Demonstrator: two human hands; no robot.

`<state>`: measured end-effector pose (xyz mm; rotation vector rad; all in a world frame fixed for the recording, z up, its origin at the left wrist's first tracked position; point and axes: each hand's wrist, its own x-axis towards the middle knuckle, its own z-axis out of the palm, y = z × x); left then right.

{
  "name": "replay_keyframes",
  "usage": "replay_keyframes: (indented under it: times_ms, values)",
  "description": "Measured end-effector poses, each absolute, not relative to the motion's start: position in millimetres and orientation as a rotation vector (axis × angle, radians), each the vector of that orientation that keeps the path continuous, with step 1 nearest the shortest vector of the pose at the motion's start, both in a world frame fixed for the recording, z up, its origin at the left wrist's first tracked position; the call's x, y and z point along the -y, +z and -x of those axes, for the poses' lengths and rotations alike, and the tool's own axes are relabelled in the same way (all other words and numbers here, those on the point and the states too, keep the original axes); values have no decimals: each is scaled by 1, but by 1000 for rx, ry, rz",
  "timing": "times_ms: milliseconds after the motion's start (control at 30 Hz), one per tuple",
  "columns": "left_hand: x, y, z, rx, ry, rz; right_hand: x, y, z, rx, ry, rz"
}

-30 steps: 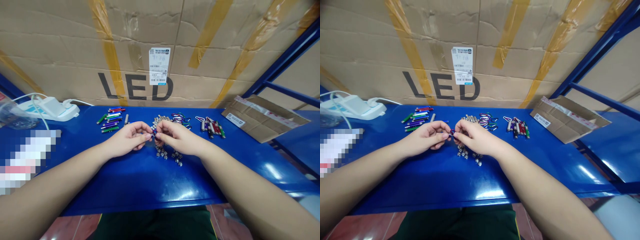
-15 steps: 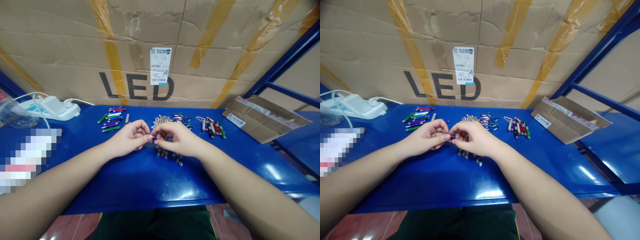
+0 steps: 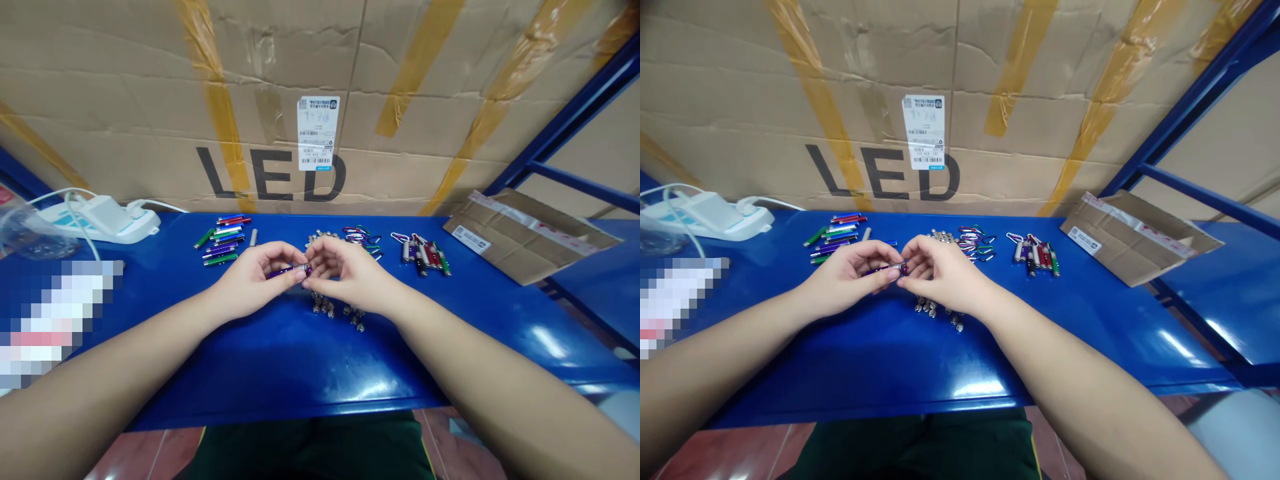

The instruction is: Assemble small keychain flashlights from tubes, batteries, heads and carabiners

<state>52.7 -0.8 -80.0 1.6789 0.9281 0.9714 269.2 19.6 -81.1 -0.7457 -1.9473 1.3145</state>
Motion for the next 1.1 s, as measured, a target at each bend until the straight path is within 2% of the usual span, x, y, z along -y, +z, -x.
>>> replay_keyframes:
  times_ms: [100,300,500,600,700,867,967,1100]
  values:
    - [1,-80,-53,-945,988,-1691,-19,-85,-264,1907,1293,762]
    - [0,-79,-52,-1045,944,-1581,-16,-79,-266,2019,863,787]
    - [0,-76,-51,-935,819,-1537,-20,-77,-271,2181,429,624]
    - [0,-76,-48,-935,747,-1562,-26,-77,-278,2241,472,581]
    - [0,-77,-45,-946,648,-1633,-31,-75,-285,2280,732,506]
    - [0,-82,-45,-881,690,-1652,-38,-69,-291,1775,1238,573]
    - [-1,-85,-42,-886,744,-1717,-49,-61,-308,1629,1138,699]
    - [-4,-89,-37,-939,696,-1854,-80,-57,-358,1629,652,895]
